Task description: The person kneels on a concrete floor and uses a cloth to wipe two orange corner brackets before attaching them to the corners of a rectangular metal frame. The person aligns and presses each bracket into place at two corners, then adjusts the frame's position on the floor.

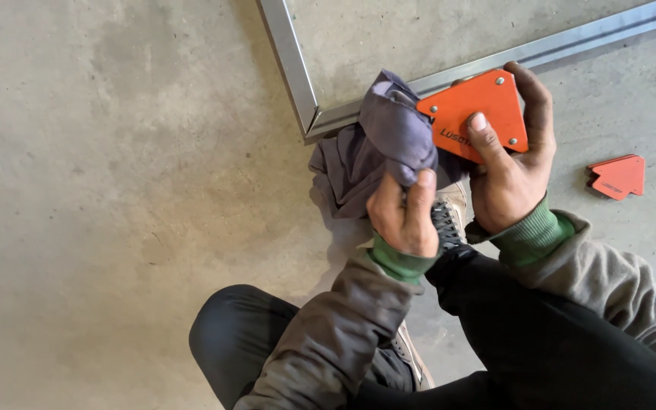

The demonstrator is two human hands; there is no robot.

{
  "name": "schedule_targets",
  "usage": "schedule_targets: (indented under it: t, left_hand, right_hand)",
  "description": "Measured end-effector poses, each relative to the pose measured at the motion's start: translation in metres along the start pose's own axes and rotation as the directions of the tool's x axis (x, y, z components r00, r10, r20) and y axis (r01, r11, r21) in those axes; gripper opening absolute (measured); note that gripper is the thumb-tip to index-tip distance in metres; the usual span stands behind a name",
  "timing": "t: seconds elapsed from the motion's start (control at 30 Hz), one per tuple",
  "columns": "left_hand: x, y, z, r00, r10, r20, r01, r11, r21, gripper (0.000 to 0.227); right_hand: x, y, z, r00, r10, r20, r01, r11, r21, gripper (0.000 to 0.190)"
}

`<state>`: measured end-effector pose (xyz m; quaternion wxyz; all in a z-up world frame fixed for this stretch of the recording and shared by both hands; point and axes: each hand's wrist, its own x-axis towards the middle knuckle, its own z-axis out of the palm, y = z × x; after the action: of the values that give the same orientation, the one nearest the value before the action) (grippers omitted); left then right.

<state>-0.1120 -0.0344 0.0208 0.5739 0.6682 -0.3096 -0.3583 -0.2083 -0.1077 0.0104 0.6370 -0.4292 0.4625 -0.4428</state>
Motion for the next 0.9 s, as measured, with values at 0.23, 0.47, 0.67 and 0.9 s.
schedule_targets:
  t: [0.23, 0.47, 0.67, 0.9]
  left_hand:
    - [0.019, -0.013, -0.005, 0.995, 0.101, -0.006, -0.102, 0.993, -0.054, 0.026]
    - [0.019, -0.024, -0.01, 0.987, -0.135, 0.085, 0.146, 0.979, -0.139, 0.031]
    - [0.01, -0.043, -0.035, 0.962, 0.06, 0.267, -0.105, 0.982, 0.157, 0.021]
    - [-0.011, -0.103, -0.096, 0.564, -0.782, 0.267, 0.09, 0.38, 0.921, 0.033]
  right_hand:
    - [-0.001, 0.002, 0.0, 0.994, 0.102, 0.03, -0.104, 0.991, 0.088, 0.053]
    - [-0.005, -0.01, -0.007, 0.992, -0.084, 0.094, 0.11, 0.942, -0.318, 0.051]
    - [0.0, 0.004, -0.032, 0.927, -0.325, 0.185, 0.374, 0.822, -0.43, 0.052]
    - [-0.001, 0.032, -0.097, 0.907, -0.399, 0.133, 0.402, 0.727, -0.558, 0.048]
